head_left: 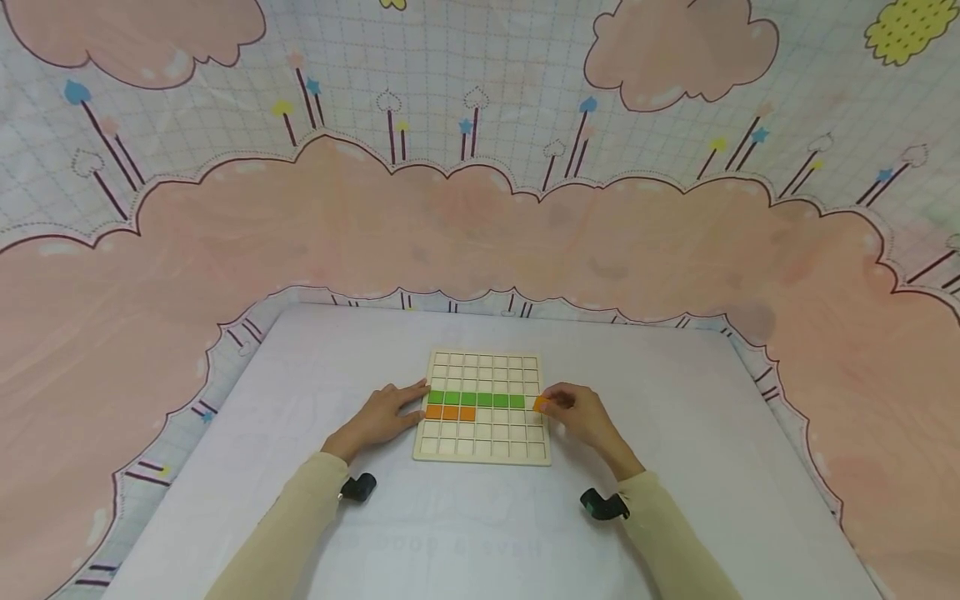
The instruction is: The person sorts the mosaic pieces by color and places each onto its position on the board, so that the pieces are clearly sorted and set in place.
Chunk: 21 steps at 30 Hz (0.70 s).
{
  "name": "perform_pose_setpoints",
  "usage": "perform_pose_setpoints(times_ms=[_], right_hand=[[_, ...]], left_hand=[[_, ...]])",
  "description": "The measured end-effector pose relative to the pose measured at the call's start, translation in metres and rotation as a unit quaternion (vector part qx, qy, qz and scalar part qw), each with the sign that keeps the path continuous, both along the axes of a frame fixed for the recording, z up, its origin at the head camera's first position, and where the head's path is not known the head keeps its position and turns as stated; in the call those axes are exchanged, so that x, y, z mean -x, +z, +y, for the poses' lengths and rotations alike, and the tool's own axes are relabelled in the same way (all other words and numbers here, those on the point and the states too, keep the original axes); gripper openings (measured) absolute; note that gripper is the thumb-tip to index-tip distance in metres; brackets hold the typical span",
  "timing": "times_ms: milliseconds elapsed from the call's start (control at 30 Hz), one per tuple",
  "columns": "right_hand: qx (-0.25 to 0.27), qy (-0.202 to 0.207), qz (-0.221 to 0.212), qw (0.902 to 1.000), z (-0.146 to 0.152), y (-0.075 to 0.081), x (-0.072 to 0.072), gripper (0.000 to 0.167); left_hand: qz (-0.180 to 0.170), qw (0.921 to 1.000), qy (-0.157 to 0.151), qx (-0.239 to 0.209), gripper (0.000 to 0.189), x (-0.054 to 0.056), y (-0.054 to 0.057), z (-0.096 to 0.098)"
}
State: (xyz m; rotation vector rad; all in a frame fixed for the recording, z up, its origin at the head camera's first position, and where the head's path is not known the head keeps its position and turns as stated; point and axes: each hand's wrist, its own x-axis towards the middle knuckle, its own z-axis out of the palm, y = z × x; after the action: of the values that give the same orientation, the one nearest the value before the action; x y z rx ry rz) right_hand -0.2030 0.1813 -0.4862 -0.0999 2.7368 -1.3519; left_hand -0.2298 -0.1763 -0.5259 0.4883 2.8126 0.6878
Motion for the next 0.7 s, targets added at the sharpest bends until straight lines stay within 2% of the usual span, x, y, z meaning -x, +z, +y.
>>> perform_pose_setpoints(times_ms=[400,700], right_hand=[[-0.007,0.04,0.049,0.998,-0.025,0.006,0.004,0.011],[-0.012,0.045,0.04,0.9982,-0.041,0.0,0.007,0.011]], left_hand=[[-0.003,1.0,0.002,-0.003,0.055,0.0,0.0,-0.001],[-0.004,1.0,0.0,-0.001,0.055,0.001,0.0,-0.001]])
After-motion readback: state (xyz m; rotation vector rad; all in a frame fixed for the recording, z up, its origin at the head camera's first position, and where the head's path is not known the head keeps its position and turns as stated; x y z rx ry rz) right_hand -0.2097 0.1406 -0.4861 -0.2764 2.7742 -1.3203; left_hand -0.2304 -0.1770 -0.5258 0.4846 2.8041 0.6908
